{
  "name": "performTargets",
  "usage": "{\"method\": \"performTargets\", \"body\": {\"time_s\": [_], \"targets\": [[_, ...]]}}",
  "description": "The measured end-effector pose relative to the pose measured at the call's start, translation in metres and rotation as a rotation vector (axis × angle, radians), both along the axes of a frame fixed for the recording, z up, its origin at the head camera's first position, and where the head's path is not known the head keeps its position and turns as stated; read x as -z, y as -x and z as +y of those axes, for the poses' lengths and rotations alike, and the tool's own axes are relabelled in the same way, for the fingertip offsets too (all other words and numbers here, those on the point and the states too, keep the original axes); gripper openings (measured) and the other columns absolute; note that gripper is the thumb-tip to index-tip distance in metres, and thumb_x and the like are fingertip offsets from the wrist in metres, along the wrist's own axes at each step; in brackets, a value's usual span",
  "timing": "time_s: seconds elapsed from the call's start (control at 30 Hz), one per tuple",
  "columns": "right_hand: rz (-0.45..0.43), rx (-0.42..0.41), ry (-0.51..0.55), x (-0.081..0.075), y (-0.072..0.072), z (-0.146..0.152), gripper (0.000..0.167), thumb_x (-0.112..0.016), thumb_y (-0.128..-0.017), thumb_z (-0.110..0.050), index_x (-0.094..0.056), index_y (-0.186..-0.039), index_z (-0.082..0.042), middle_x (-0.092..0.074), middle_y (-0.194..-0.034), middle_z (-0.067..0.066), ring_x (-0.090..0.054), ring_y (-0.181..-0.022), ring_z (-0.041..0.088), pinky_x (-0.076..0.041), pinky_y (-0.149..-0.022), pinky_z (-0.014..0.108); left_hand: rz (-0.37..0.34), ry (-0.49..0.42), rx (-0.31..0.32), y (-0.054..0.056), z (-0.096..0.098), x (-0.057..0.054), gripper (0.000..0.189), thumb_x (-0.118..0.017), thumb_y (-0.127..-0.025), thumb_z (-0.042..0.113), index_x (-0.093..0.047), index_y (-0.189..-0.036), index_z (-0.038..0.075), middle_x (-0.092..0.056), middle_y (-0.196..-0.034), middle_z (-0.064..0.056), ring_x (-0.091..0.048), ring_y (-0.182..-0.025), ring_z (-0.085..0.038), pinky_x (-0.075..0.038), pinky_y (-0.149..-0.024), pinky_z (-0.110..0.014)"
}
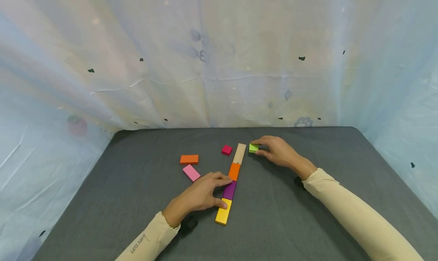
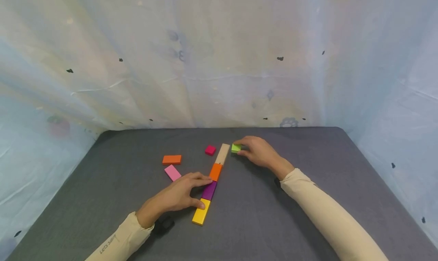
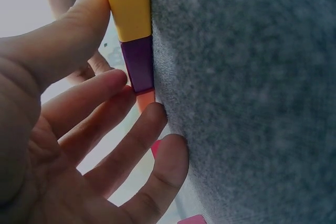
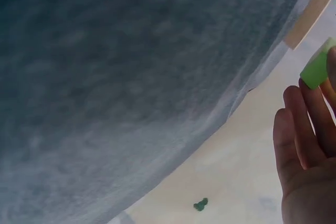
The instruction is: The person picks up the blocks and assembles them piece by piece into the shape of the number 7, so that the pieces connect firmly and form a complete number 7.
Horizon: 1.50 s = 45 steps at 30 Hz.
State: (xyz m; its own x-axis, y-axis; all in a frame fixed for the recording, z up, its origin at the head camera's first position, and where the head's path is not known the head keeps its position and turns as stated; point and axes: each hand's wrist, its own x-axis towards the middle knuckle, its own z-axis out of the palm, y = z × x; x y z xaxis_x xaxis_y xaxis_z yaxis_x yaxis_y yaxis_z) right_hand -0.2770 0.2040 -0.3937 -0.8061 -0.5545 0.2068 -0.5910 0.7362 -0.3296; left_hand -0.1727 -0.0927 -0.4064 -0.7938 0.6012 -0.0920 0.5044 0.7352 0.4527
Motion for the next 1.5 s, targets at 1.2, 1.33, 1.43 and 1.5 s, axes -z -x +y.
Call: {"method": "performTargets", "body": {"time_s": [1.2, 1.33, 1.43, 1.5], "targets": [[-0.021, 0.037, -0.035, -0.008, 0.026, -0.029, 0.041, -0.070, -0.094, -0.027, -0.065, -0.132, -0.013, -0.069, -0.127, 0.008, -0.065, -0.114, 0.026, -0.051, -0.097, 0.048, 0.032, 0.050, -0.002, -0.003, 0.001, -0.003, 0.071, -0.082, -0.079, 0.044, -0.057, -0.142, 0.024, -0.056, -0.142, 0.008, -0.051, -0.128, -0.014, -0.045, -0.109, -0.039], [-0.042, 0.040, -0.015, -0.008, 0.032, -0.031, 0.041, -0.071, -0.093, -0.025, -0.065, -0.132, -0.013, -0.069, -0.126, 0.008, -0.065, -0.113, 0.026, -0.052, -0.097, 0.048, 0.034, 0.052, -0.001, -0.003, 0.001, -0.003, 0.071, -0.082, -0.079, 0.044, -0.057, -0.142, 0.024, -0.056, -0.141, 0.008, -0.051, -0.127, -0.014, -0.045, -0.108, -0.038], [-0.081, 0.041, 0.008, -0.006, 0.035, -0.032, 0.041, -0.071, -0.093, -0.024, -0.065, -0.132, -0.013, -0.068, -0.126, 0.009, -0.065, -0.114, 0.026, -0.052, -0.097, 0.048, 0.033, 0.054, -0.001, -0.003, 0.002, -0.003, 0.071, -0.082, -0.079, 0.045, -0.057, -0.142, 0.025, -0.056, -0.141, 0.009, -0.052, -0.126, -0.013, -0.045, -0.108, -0.037], [-0.102, 0.047, 0.017, -0.003, 0.036, -0.033, 0.042, -0.071, -0.093, -0.024, -0.065, -0.133, -0.012, -0.068, -0.127, 0.009, -0.065, -0.115, 0.027, -0.052, -0.097, 0.048, 0.030, 0.054, 0.000, -0.003, 0.002, -0.001, 0.071, -0.081, -0.079, 0.045, -0.057, -0.142, 0.025, -0.056, -0.141, 0.009, -0.052, -0.125, -0.013, -0.045, -0.107, -0.037]]}}
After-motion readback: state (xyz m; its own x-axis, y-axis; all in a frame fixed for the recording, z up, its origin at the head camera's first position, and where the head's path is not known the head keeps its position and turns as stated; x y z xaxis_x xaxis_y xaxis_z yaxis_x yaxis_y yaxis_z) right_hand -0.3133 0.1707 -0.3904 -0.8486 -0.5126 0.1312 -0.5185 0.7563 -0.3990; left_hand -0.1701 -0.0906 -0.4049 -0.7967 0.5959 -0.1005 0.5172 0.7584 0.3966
